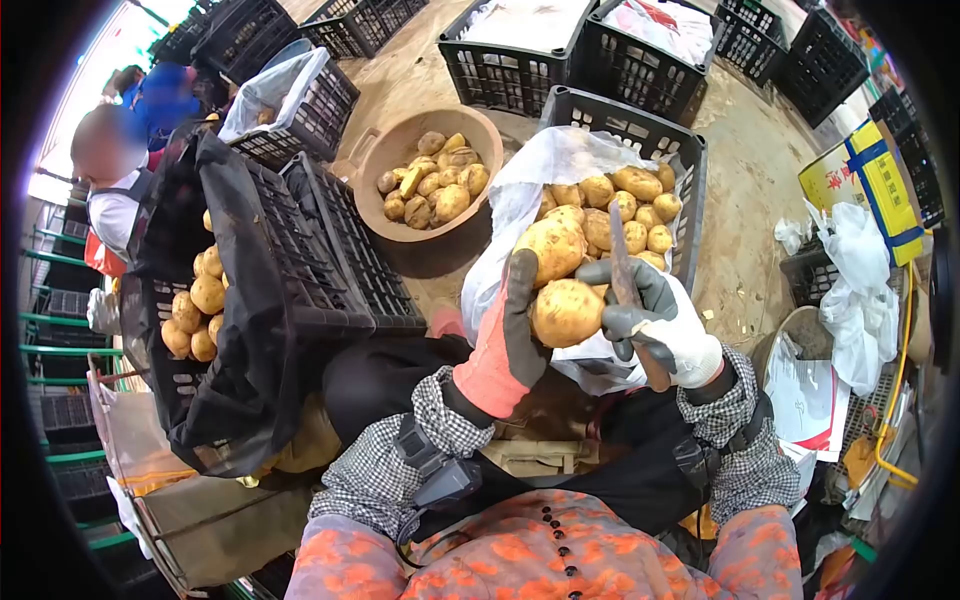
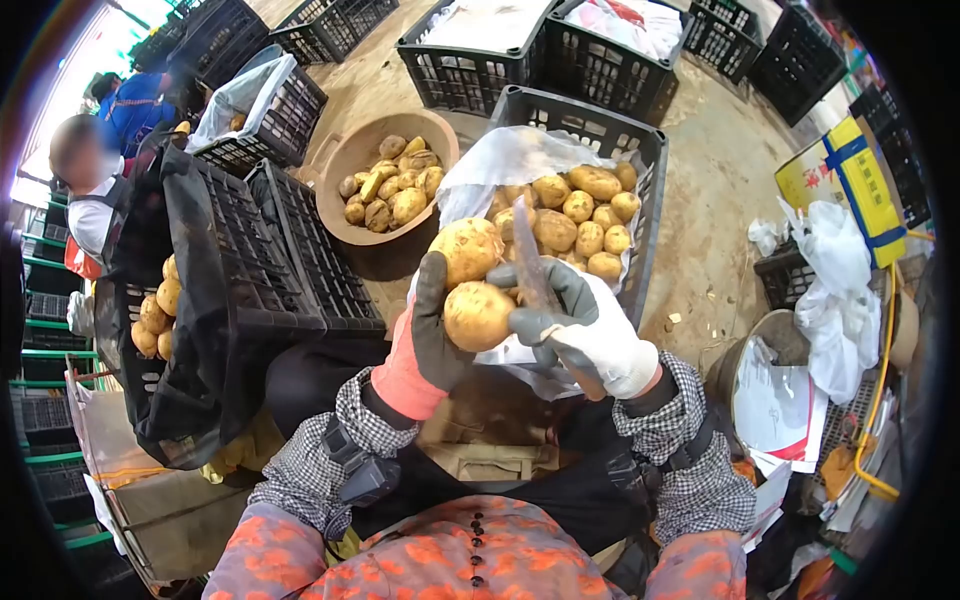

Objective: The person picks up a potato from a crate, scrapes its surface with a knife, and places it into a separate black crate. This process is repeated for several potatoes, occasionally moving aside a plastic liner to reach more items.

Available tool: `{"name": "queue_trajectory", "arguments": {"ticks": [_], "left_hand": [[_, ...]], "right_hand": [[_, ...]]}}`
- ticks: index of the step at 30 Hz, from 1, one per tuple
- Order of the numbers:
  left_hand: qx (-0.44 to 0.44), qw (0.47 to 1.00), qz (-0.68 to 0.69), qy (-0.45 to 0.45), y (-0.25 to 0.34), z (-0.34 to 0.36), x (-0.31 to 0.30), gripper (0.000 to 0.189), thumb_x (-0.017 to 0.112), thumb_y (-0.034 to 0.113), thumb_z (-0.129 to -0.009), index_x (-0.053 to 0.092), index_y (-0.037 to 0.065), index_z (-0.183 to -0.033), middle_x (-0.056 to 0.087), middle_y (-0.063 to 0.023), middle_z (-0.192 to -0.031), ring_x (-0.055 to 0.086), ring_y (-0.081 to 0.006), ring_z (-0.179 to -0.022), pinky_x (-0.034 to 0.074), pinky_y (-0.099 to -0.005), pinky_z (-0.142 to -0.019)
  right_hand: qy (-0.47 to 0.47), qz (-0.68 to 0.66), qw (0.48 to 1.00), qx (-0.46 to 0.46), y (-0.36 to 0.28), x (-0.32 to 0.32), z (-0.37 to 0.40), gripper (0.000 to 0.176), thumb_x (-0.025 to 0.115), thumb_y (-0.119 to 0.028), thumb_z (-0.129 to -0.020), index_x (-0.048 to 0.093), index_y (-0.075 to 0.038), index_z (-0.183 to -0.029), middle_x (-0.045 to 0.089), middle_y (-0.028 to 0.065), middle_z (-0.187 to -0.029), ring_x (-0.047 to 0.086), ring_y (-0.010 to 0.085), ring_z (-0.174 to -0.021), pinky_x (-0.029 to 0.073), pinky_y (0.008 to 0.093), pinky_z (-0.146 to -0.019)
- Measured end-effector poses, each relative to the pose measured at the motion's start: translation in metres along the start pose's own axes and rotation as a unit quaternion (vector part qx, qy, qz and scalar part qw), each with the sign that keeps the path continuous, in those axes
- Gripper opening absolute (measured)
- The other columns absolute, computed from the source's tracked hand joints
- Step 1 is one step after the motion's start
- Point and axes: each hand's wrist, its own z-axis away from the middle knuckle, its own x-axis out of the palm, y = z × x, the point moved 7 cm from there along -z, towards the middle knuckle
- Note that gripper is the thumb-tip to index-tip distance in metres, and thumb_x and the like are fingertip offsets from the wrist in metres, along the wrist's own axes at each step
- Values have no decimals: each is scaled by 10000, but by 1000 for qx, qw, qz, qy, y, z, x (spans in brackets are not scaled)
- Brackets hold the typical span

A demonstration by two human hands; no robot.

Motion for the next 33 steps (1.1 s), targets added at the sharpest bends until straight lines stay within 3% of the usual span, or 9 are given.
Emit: {"name": "queue_trajectory", "arguments": {"ticks": [2,6,11,14,17,18,22,30,33], "left_hand": [[-109,984,99,98,-20,-2,-24,648,503,567,-896,456,40,-1270,617,-146,-1033,650,-281,-842,551,-440,-765],[-140,972,155,107,-9,7,-28,610,521,584,-877,529,50,-1173,620,-96,-769,621,-274,-668,541,-403,-661],[-122,964,217,90,12,45,-29,522,519,412,-942,463,25,-1287,616,-182,-1047,634,-295,-856,550,-411,-745],[-109,931,337,93,24,99,-28,506,528,372,-945,468,-26,-1253,633,-177,-1003,677,-296,-816,583,-439,-685],[5,989,105,101,89,164,-28,532,542,387,-938,425,19,-1303,615,-175,-1041,668,-255,-732,588,-382,-589],[38,968,122,215,94,184,-46,553,540,410,-933,408,43,-1326,615,-171,-1024,665,-251,-711,583,-360,-538],[77,975,161,134,145,275,-77,594,566,441,-904,436,14,-1296,608,-189,-1020,661,-312,-768,581,-439,-650],[571,791,29,219,373,486,-157,461,656,347,-846,546,80,-1206,625,-104,-1105,604,-282,-1010,520,-454,-892],[632,728,-19,264,395,507,-154,453,643,351,-859,540,79,-1207,617,-112,-1123,596,-288,-1031,507,-464,-917]], "right_hand": [[32,34,999,-4,-7,-1,-2,337,639,-151,-856,548,9,-1138,534,0,-708,477,53,-523,391,184,-488],[145,14,987,-66,-17,-38,-14,302,578,-212,-907,554,-13,-1133,484,-8,-658,473,83,-502,382,207,-440],[173,-29,979,-108,-11,-79,-22,330,521,-173,-921,549,1,-1199,490,-37,-682,466,66,-516,402,219,-452],[96,-60,982,-148,-5,-93,-32,318,506,-209,-933,569,-20,-1180,621,22,-921,598,125,-775,512,268,-669],[9,16,984,-175,-14,-69,-31,356,447,-256,-955,540,-4,-1189,604,109,-1125,602,207,-967,500,341,-849],[8,40,984,-176,-14,-69,-30,365,434,-264,-959,533,-2,-1193,597,109,-1137,595,209,-982,493,342,-859],[-9,13,989,-148,11,-113,-49,386,417,-292,-968,525,-8,-1206,575,90,-1170,561,195,-1038,458,346,-903],[86,43,985,-144,3,-122,-50,422,457,-319,-954,517,-16,-1242,587,103,-1154,594,202,-1009,473,343,-887],[76,97,986,-116,8,-166,-72,436,465,-329,-950,515,-19,-1252,576,109,-1183,586,202,-1018,470,340,-887]]}}
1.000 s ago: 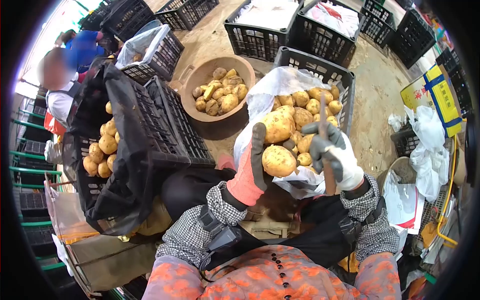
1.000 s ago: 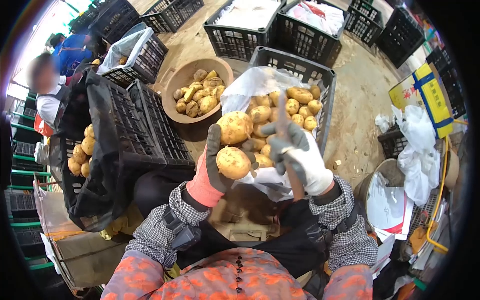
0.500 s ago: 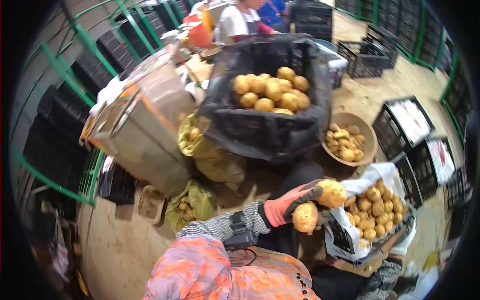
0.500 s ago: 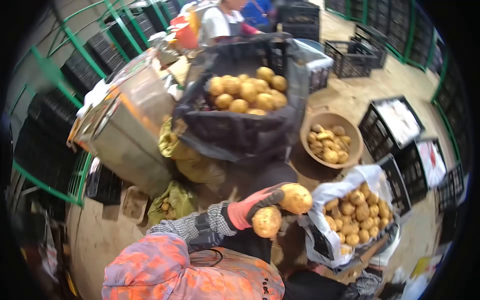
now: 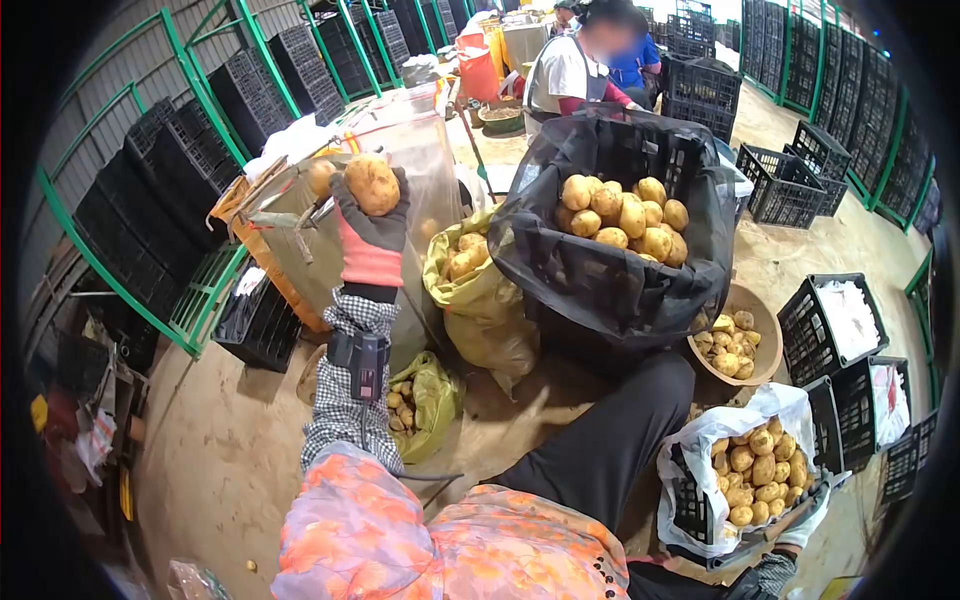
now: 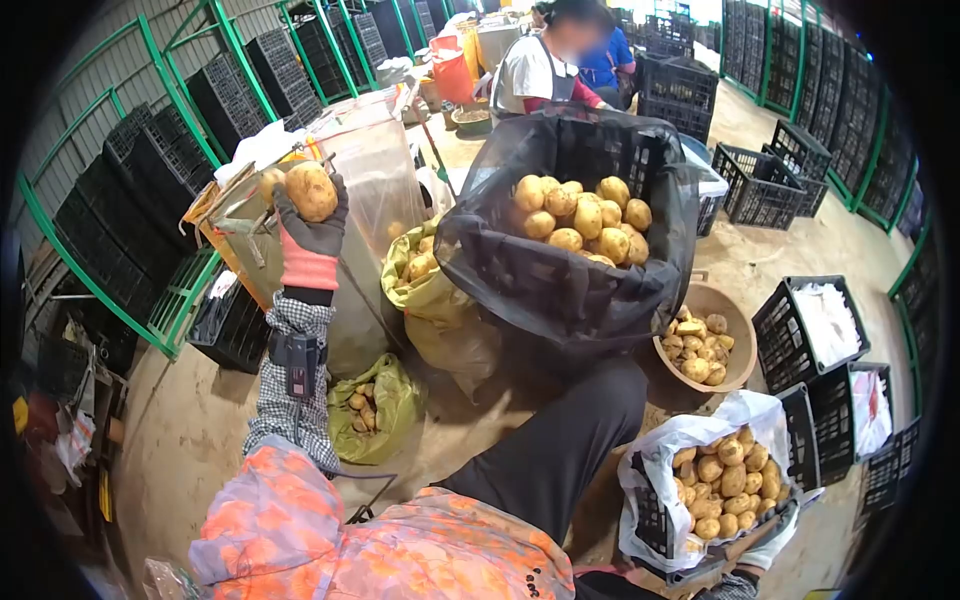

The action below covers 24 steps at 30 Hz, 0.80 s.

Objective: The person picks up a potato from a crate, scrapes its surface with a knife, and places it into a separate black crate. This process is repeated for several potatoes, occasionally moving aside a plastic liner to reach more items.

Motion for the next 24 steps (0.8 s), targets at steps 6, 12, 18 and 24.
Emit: {"name": "queue_trajectory", "arguments": {"ticks": [6,12,18,24], "left_hand": [[-166,982,-84,-28,-102,84,69,458,611,266,-903,468,3,-1250,553,-187,-1181,570,-317,-1079,510,-441,-914],[-359,919,-38,-157,-243,182,155,610,563,122,-886,294,77,-1432,445,-217,-1350,501,-348,-1211,458,-444,-989],[-574,776,84,-247,-385,285,220,644,532,56,-887,239,93,-1459,440,-197,-1358,473,-374,-1234,384,-478,-1055],[-650,698,148,-262,-480,357,263,642,536,43,-874,255,95,-1448,421,-164,-1354,463,-351,-1240,360,-473,-1074]], "right_hand": [[0,-6,999,-37,-25,48,39,444,457,-338,-956,515,-11,-1250,562,95,-1204,548,207,-1050,434,345,-929],[68,74,990,-95,-55,74,56,277,507,-245,-926,614,-63,-1106,535,-45,-799,498,63,-703,414,218,-598],[-33,46,997,-43,-77,130,86,500,546,-498,-895,567,-27,-1063,509,2,-664,472,76,-485,397,211,-445],[4,-27,999,27,-83,135,94,321,504,-342,-962,571,-29,-949,499,9,-611,451,76,-503,368,204,-480]]}}
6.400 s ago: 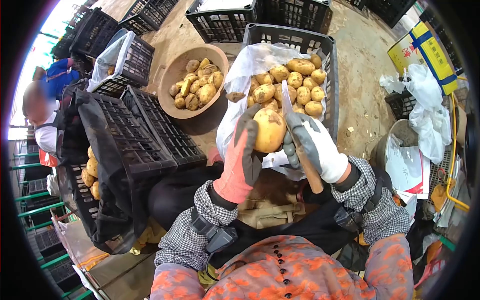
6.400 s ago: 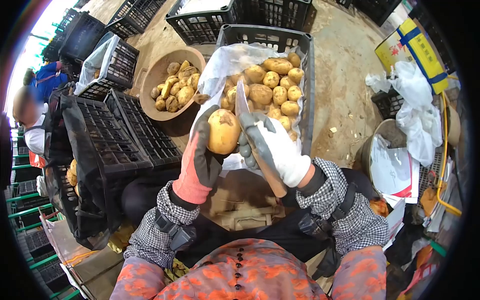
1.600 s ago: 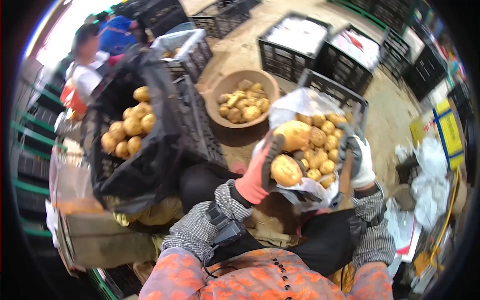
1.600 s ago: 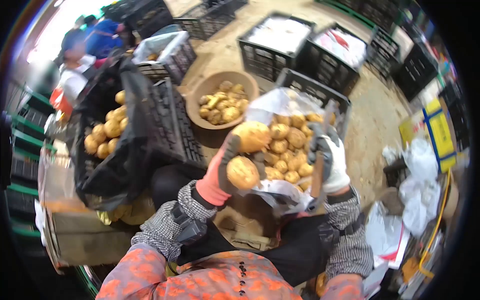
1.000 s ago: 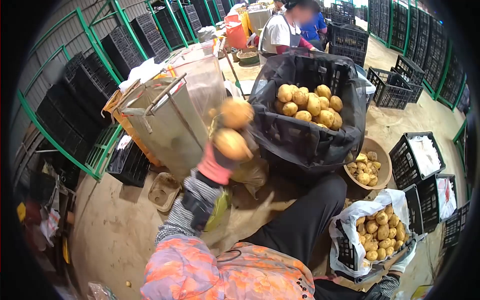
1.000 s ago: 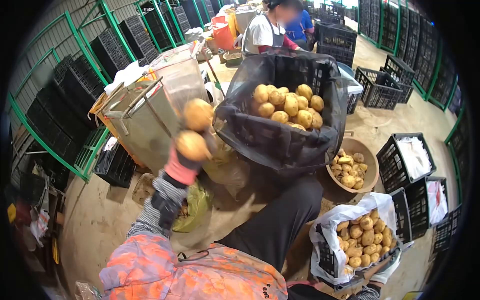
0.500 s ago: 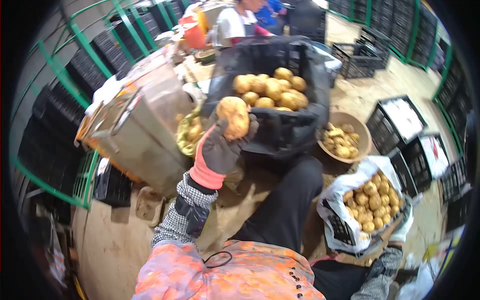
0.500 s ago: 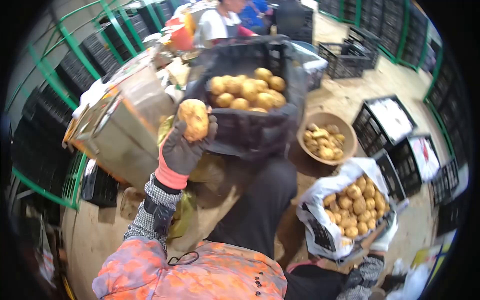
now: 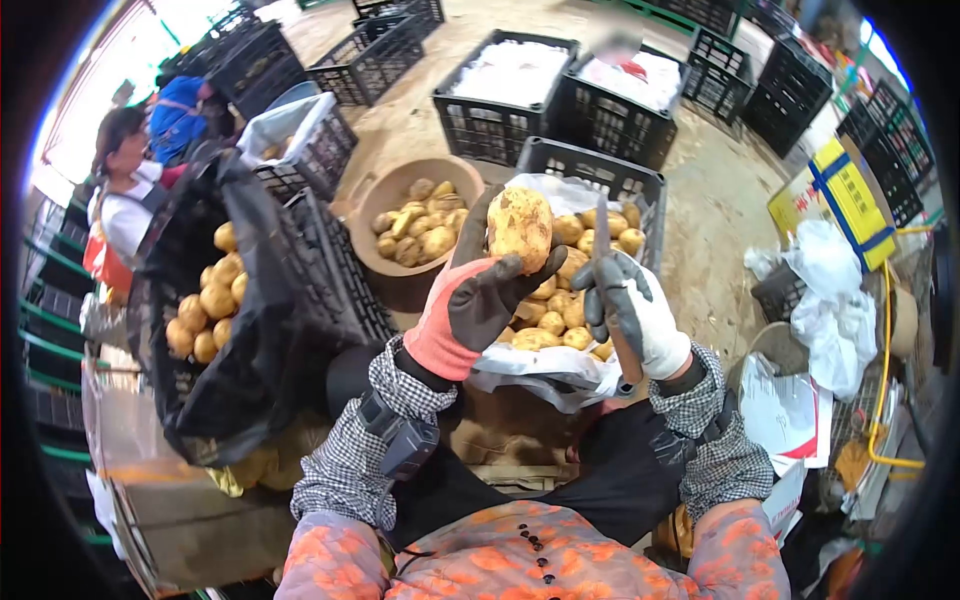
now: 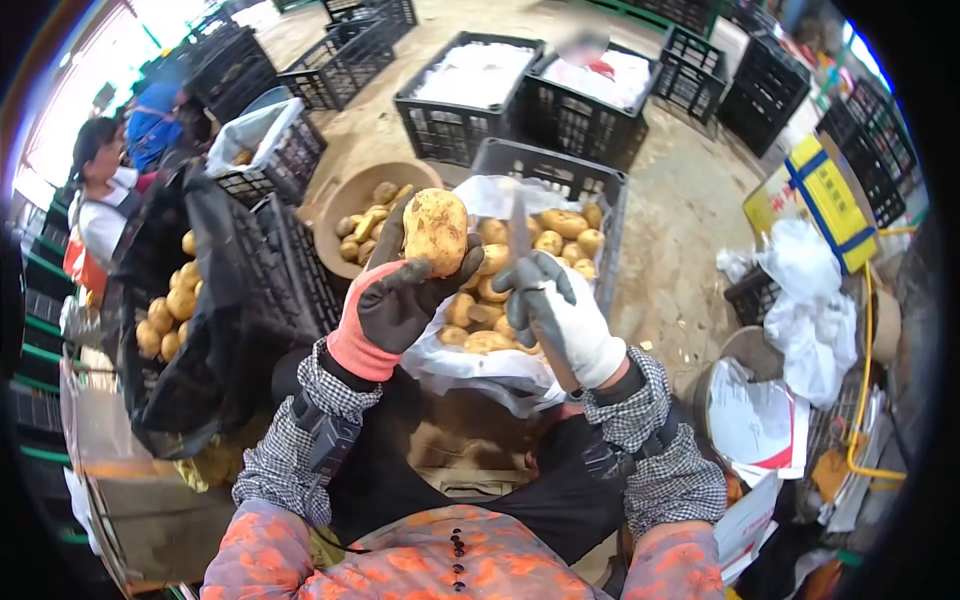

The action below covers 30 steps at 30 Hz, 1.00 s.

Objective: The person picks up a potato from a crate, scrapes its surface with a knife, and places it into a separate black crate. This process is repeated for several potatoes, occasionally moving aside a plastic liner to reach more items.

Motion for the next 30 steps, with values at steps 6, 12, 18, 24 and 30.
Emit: {"name": "queue_trajectory", "arguments": {"ticks": [6,12,18,24,30], "left_hand": [[-17,981,-192,30,-27,-8,-10,817,662,53,-762,228,16,-1452,365,-133,-1418,404,-244,-1292,332,-381,-1088],[-42,964,-252,76,-38,8,-17,803,663,5,-700,325,19,-1428,413,-118,-1393,420,-205,-1273,353,-326,-1051],[79,757,-649,20,-17,19,0,777,720,47,-655,422,17,-1371,417,-189,-1369,425,-298,-1270,353,-377,-1044],[56,708,-704,1,-15,26,1,752,730,67,-646,456,38,-1345,407,-236,-1348,429,-376,-1252,346,-404,-1044],[40,725,-687,-12,-25,26,-8,747,727,99,-649,436,31,-1334,416,-248,-1294,421,-428,-1184,355,-462,-1009]], "right_hand": [[5,58,998,15,3,-12,-2,295,512,-328,-963,564,-39,-936,495,0,-606,445,61,-514,356,212,-477],[-8,116,993,20,11,-10,-1,272,537,-285,-949,555,-13,-945,537,23,-613,498,99,-524,383,253,-494],[3,312,947,-78,3,-8,6,297,558,-183,-881,568,36,-1081,613,156,-711,607,325,-649,477,360,-593],[29,480,827,-291,-5,2,14,322,569,-136,-817,572,13,-1102,639,170,-812,628,352,-745,497,404,-654],[-42,283,954,-88,12,1,4,222,581,-233,-880,563,-31,-970,588,70,-702,590,216,-605,461,320,-529]]}}
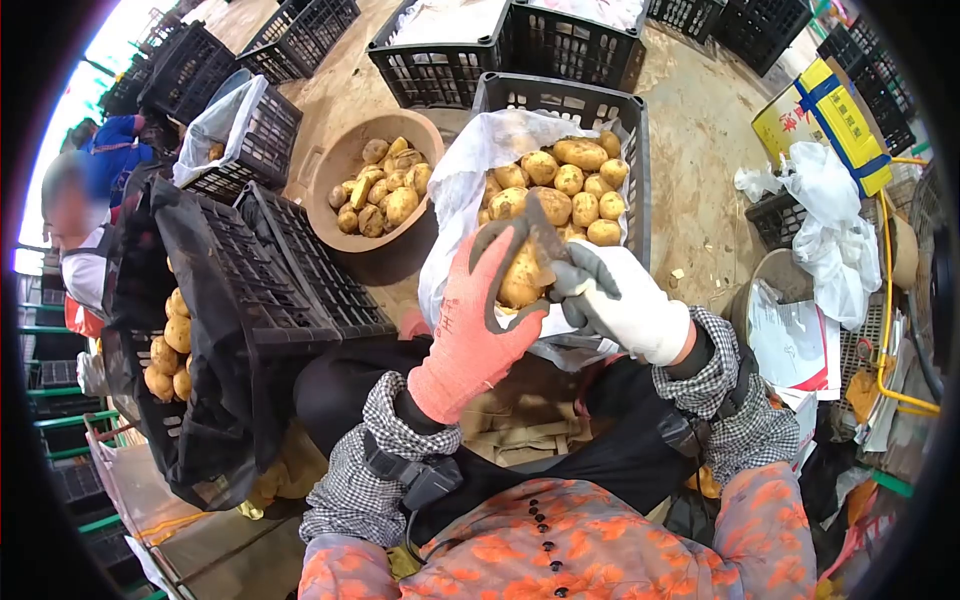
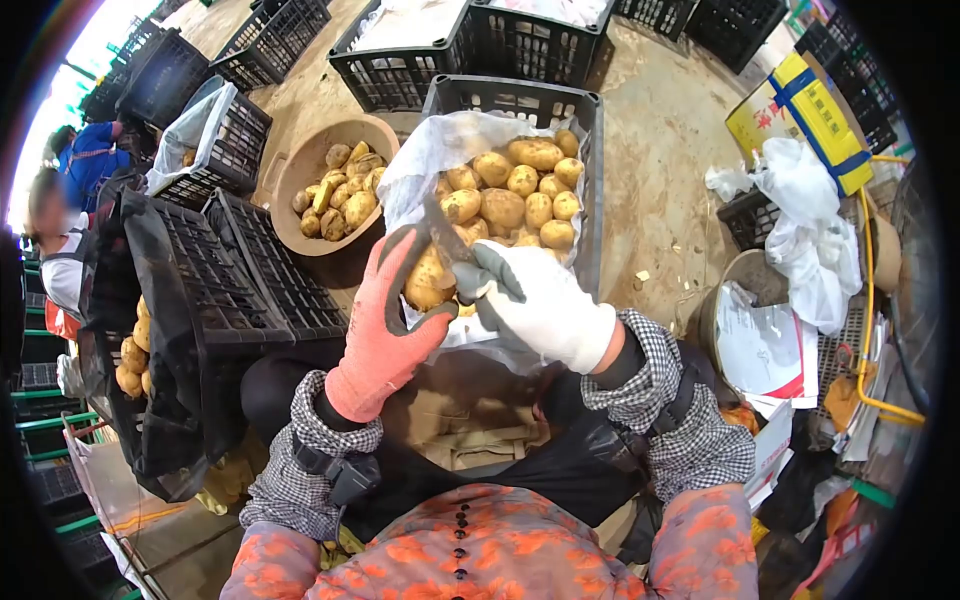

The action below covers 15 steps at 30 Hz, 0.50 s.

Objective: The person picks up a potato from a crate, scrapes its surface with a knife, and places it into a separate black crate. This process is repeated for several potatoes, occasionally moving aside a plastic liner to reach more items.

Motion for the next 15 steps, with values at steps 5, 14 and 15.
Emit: {"name": "queue_trajectory", "arguments": {"ticks": [5,14,15], "left_hand": [[79,990,-93,69,21,-3,-13,834,701,16,-632,340,-21,-1384,420,-233,-1340,428,-363,-1241,335,-409,-1055],[-235,874,423,-36,-16,12,21,917,725,53,-707,217,85,-1469,519,-116,-1267,565,-111,-823,486,-250,-650],[-239,866,439,-21,-17,13,23,899,698,26,-728,213,128,-1478,555,-52,-1205,490,-25,-679,408,-174,-507]], "right_hand": [[82,-268,950,141,10,2,-4,322,624,-314,-899,527,-48,-1052,537,10,-750,476,46,-541,397,198,-470],[49,-407,899,152,5,5,-3,472,672,-195,-857,443,-59,-1247,554,7,-935,507,44,-552,441,174,-474],[65,-390,904,165,7,6,-3,454,674,-180,-856,450,-74,-1236,554,7,-928,509,43,-551,432,178,-467]]}}
